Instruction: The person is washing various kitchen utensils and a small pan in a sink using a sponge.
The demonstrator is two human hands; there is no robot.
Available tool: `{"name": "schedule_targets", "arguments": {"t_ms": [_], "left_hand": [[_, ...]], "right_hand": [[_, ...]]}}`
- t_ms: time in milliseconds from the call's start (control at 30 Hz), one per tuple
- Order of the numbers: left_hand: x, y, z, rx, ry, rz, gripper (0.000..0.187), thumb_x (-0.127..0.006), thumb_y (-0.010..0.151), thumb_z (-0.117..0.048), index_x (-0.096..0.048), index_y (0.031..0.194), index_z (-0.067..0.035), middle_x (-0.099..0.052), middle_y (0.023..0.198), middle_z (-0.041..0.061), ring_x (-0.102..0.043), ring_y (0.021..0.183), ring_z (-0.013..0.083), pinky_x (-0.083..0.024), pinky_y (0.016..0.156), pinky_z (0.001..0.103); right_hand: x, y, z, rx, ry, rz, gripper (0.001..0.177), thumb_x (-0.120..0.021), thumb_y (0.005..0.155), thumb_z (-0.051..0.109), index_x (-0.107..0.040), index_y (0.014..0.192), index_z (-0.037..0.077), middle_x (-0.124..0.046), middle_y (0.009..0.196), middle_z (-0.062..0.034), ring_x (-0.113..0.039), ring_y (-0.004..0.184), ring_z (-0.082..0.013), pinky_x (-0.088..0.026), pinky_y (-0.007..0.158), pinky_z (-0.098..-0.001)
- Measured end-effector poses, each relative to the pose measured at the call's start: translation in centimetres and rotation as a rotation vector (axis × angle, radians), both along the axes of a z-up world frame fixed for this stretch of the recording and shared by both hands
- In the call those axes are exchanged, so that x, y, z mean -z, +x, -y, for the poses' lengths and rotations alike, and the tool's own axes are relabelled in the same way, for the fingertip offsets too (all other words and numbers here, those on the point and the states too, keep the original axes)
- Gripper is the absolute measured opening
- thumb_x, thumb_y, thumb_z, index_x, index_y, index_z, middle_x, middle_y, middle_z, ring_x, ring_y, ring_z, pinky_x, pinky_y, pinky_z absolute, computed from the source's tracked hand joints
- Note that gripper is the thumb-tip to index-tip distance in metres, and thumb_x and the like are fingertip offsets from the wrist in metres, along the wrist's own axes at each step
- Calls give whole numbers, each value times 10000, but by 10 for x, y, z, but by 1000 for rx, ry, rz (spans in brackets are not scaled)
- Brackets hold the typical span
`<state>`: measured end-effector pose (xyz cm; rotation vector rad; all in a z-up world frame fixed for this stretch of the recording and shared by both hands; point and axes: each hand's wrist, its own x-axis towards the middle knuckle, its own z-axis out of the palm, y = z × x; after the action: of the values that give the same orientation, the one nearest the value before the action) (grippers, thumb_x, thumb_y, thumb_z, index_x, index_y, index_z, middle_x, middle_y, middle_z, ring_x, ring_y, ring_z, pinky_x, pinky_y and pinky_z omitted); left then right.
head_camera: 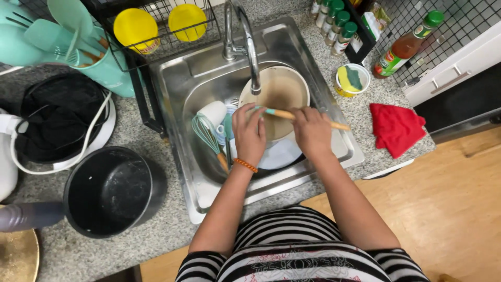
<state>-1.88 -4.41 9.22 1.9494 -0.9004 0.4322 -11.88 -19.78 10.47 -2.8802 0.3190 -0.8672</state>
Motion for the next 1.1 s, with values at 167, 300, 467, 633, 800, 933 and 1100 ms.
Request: {"name": "schedule_targets", "arguments": {"t_ms": [167, 300, 467, 633, 800, 933, 1100], "left_hand": [[57, 7, 8, -148, -292, -395, 336, -699, 901, -17, -584, 1215, -57, -509, 1255, 159, -488, 1196, 304, -445, 995, 427], [129, 25, 25, 6, -607, -1050, 383, -689, 985, -148, -515, 1289, 4, -531, 1100, 125, -530, 964, 211, -470, 853, 366], [108, 13, 26, 383, -593, -1527, 406, -540, 1054, -331, -569, 1307, -15, -684, 1005, 60, -635, 832, 130, -541, 735, 273], [99, 19, 20, 452, -496, -1550, 473, -501, 1070, -388, -585, 1348, -15, -681, 986, 92, -638, 797, 153, -495, 609, 293], [94, 36, 20, 371, -553, -1518, 366, -524, 1024, -276, -537, 1333, -80, -716, 1032, 90, -693, 901, 159, -576, 747, 317], [135, 60, 33, 326, -614, -1510, 349, -577, 1016, -239, -622, 1293, -32, -723, 1047, 60, -687, 905, 149, -573, 794, 305], [126, 73, 40, 327, -684, -1538, 315, -716, 974, -181, -715, 1238, -9, -692, 965, 11, -618, 821, 111, -531, 759, 283]], "right_hand": [[-2, -10, -30, 126, 235, -76, 252, -692, 927, 182, -722, 1169, 118, -687, 958, -98, -664, 863, -338, -498, 712, -475], [14, -12, -42, 246, 577, -144, 259, -682, 976, 238, -735, 1178, 84, -734, 938, -147, -693, 778, -332, -538, 653, -451], [36, -12, -59, 226, 1098, -214, 320, -586, 1020, 186, -665, 1279, 15, -755, 886, -105, -663, 667, -177, -552, 639, -325], [41, -9, -84, 144, 1323, -194, 368, -540, 1025, 155, -598, 1363, 23, -734, 957, -79, -675, 712, -124, -554, 614, -285], [39, -1, -97, 99, 1485, -155, 446, -554, 1015, 161, -507, 1435, 18, -742, 1018, -81, -692, 769, -124, -577, 644, -269], [39, 3, -98, 47, 1481, -127, 432, -567, 1021, 155, -538, 1423, -2, -744, 1022, -99, -704, 796, -131, -565, 672, -274], [48, 8, -84, 26, 1623, -67, 455, -558, 999, 119, -531, 1440, 12, -739, 1102, -96, -713, 857, -137, -585, 705, -277]]}}
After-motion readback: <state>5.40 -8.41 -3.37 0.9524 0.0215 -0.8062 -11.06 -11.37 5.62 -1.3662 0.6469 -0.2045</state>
